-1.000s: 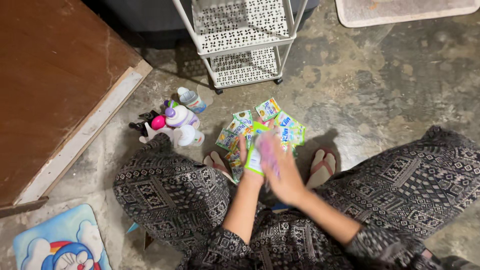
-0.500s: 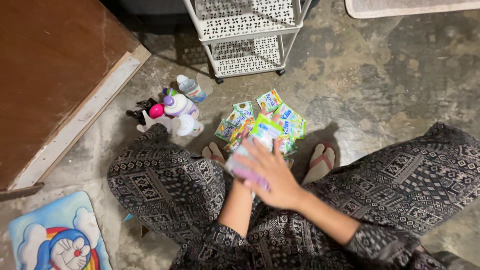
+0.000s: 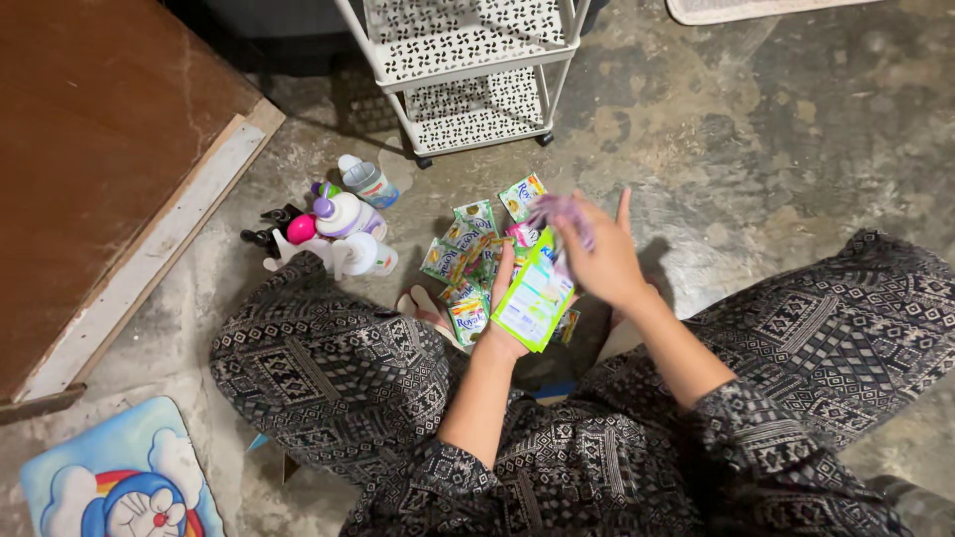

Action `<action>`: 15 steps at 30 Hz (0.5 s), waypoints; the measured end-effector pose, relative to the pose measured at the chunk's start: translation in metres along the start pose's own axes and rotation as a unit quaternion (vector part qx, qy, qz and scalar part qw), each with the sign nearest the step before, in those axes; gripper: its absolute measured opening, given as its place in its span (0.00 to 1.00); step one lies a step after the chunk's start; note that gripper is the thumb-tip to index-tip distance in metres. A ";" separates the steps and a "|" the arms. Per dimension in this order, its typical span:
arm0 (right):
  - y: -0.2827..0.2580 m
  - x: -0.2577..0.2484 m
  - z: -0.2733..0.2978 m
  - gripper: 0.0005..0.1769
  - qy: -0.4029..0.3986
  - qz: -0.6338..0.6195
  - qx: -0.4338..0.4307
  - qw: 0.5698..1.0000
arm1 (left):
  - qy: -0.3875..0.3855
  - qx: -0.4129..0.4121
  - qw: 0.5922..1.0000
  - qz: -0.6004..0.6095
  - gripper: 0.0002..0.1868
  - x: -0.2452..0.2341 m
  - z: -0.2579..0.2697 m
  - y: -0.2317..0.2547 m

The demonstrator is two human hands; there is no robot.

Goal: The person sits on the floor and wipes small packets with a cloth. They pick up each packet, wipe it thoroughly, and place it on a nearby white rolling cart. The person repeats this process for multiple packets.

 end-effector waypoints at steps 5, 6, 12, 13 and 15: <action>0.070 -0.007 0.006 0.29 0.101 -0.619 0.299 0.719 | 0.014 -0.033 0.999 0.017 0.45 0.056 0.014 0.010; 0.077 -0.008 0.010 0.30 0.097 -0.680 0.307 0.658 | 0.035 -0.047 0.998 0.010 0.46 0.057 0.015 0.012; 0.045 0.013 0.025 0.20 -0.085 -0.408 0.086 0.905 | -0.010 -0.050 0.999 -0.017 0.41 -0.002 -0.002 0.004; 0.040 0.010 0.024 0.19 -0.077 -0.416 0.104 0.900 | -0.051 -0.044 0.998 0.000 0.40 -0.010 -0.005 0.004; 0.033 0.004 0.022 0.16 -0.059 -0.431 0.140 0.889 | -0.012 -0.044 0.999 -0.013 0.44 -0.029 -0.010 0.006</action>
Point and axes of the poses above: each hand's wrist, its own z-axis away from the middle knuckle, its own x-axis out of the palm, y = z × x, the point moved 5 cm from there along -z, towards the middle knuckle, and after that the axes turned 10 degrees about -z, right-handed, at the moved point
